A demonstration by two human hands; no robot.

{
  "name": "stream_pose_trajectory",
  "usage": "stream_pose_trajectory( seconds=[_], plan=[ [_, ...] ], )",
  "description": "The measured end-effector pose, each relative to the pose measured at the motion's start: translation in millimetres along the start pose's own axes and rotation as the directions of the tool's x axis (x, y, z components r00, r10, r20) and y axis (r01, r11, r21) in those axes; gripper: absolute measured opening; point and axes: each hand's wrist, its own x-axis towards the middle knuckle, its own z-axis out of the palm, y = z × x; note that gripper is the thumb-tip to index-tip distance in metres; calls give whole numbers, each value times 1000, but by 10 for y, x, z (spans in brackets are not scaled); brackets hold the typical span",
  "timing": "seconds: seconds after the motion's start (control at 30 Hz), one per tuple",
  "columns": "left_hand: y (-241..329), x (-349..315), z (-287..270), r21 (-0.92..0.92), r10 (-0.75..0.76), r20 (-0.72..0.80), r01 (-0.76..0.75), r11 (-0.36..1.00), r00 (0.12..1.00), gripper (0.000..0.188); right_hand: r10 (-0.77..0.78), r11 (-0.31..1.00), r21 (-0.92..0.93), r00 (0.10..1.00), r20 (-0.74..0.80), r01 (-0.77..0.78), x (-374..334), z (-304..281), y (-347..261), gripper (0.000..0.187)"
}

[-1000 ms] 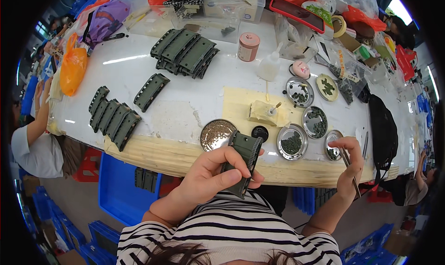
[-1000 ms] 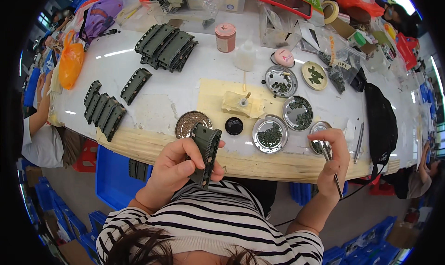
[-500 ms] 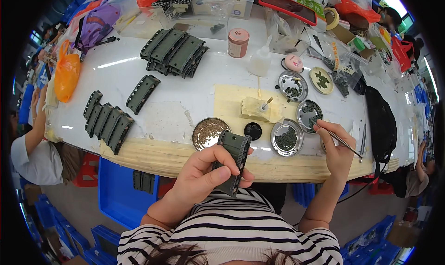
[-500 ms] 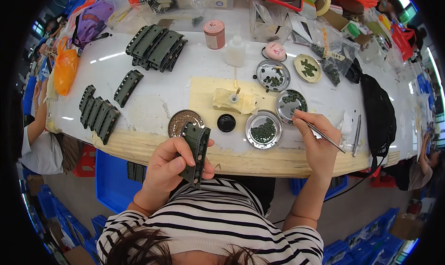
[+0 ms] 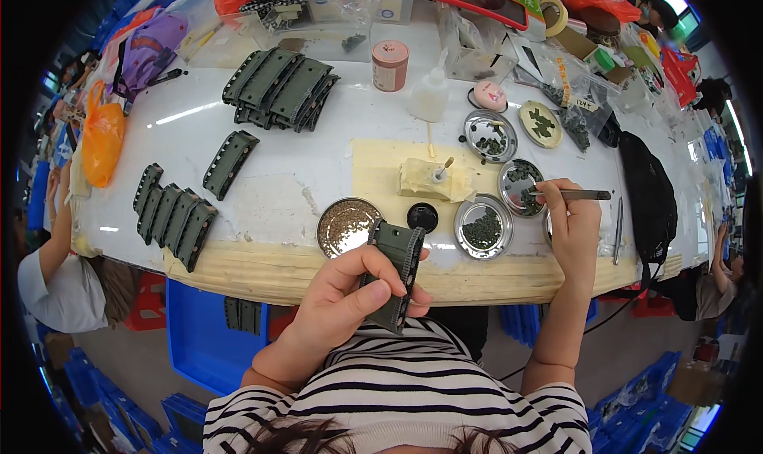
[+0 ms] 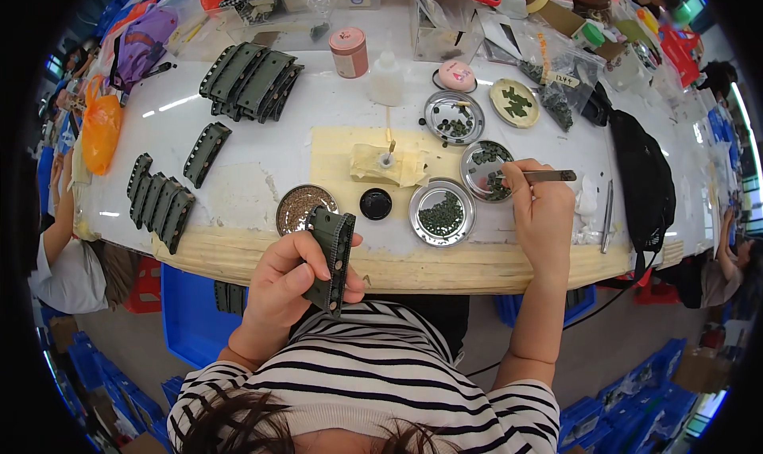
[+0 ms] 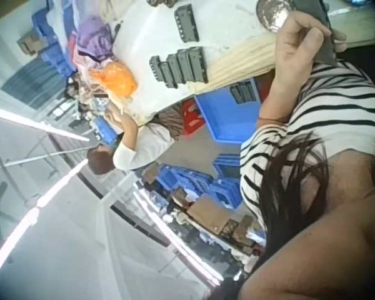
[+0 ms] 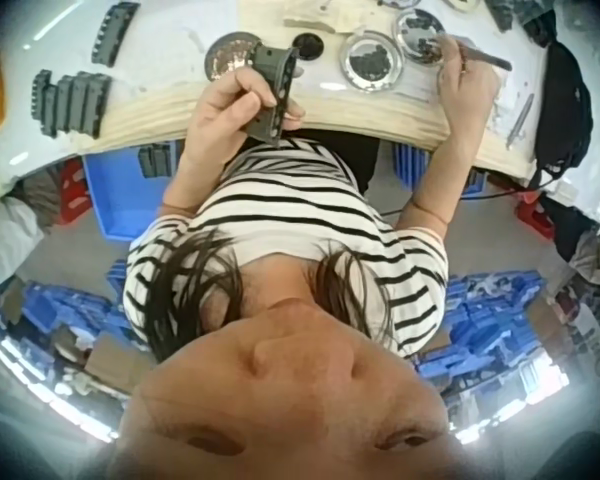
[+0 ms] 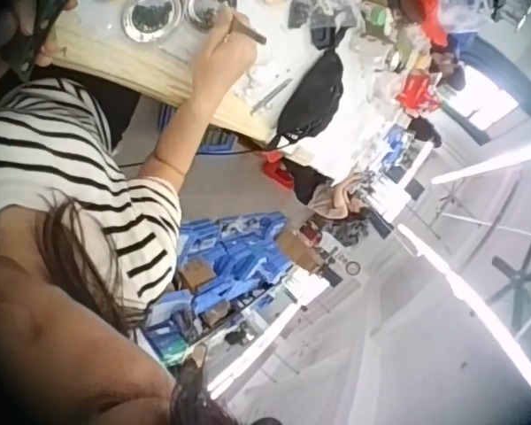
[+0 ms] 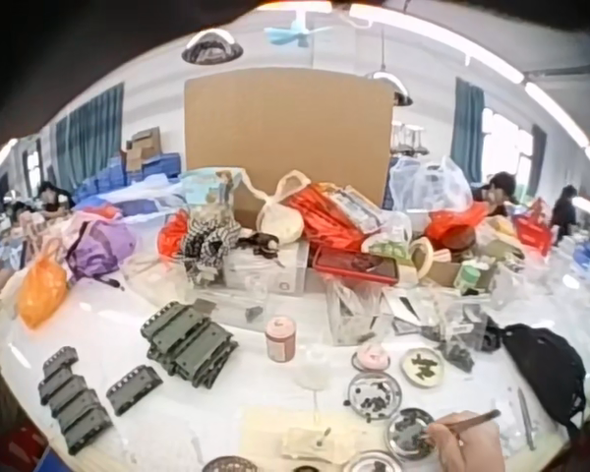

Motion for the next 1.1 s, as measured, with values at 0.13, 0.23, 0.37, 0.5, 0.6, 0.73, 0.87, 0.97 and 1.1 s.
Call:
stream_pose_trajectory(
  seconds=[0.13, 0.23, 0.37, 0.5, 0.6, 0.73, 0.87, 0.97, 1.1],
  plan=[
    [-14, -6, -13, -3, 0, -7, 0, 1000, 1000, 16, 27, 999, -25, 1000, 2, -27, -10, -64, 7, 18],
    [-21, -4, -16, 6, 6, -5, -5, 1000, 1000, 16, 92, 996, 17, 994, -51, -91, -85, -177, 38, 20],
    [-31, 13, -12, 18, 0, -15, 0, 1000, 1000, 17, 138, 988, -73, 990, -20, -139, -198, -303, 68, 22],
    [-53, 38, -1, 34, 12, 5, -12, 999, 1000, 17, 115, 993, 31, 993, 3, -115, -323, -332, 133, 19],
    [-64, 45, 13, 38, 11, 5, -11, 999, 1000, 17, 138, 988, 70, 990, 26, -140, -362, -340, 115, 17],
    [-59, 40, 11, 31, 17, 2, -17, 999, 1000, 17, 97, 957, 271, 994, 45, -106, -353, -199, -73, 14],
    [-62, 20, -2, 23, 23, 5, -24, 999, 1000, 17, -8, 976, 217, 996, 87, -11, -316, 42, -152, 11],
    [-52, -4, -7, 24, 24, -5, -24, 999, 1000, 17, -10, 984, 178, 995, 104, -8, -273, 106, -156, 10],
    [-36, -21, -8, 12, 17, -27, -17, 1000, 999, 17, 0, 986, 162, 988, 153, -25, -262, 106, -164, 10]
  ],
)
